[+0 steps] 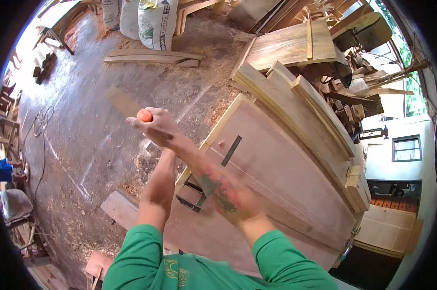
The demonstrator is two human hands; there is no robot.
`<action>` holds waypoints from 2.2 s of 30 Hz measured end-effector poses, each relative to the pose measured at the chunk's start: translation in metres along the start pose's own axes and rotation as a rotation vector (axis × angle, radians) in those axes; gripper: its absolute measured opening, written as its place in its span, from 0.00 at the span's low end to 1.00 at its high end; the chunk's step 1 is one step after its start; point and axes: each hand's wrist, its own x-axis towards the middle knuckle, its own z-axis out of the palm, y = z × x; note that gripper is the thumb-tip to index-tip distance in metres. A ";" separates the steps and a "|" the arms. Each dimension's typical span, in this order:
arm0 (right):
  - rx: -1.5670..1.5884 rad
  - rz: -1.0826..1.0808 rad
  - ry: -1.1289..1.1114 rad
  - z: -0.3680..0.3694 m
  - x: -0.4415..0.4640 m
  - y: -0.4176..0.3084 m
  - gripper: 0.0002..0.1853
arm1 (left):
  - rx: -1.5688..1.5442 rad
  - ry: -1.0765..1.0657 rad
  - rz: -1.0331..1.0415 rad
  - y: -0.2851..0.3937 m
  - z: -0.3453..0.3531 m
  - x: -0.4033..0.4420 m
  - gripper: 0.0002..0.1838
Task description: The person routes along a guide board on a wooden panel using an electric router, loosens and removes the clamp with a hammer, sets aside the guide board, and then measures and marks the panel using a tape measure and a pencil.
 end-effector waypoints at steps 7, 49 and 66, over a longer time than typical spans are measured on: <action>0.092 -0.019 -0.043 -0.020 -0.040 0.006 0.23 | 0.092 0.009 -0.022 -0.007 0.000 -0.003 0.32; 0.829 0.003 0.710 -0.060 -0.209 0.003 0.07 | 0.001 -0.106 0.033 -0.003 -0.020 -0.001 0.31; 0.540 -0.039 0.569 -0.033 -0.236 -0.003 0.05 | 0.012 -0.190 0.084 -0.001 -0.035 0.000 0.32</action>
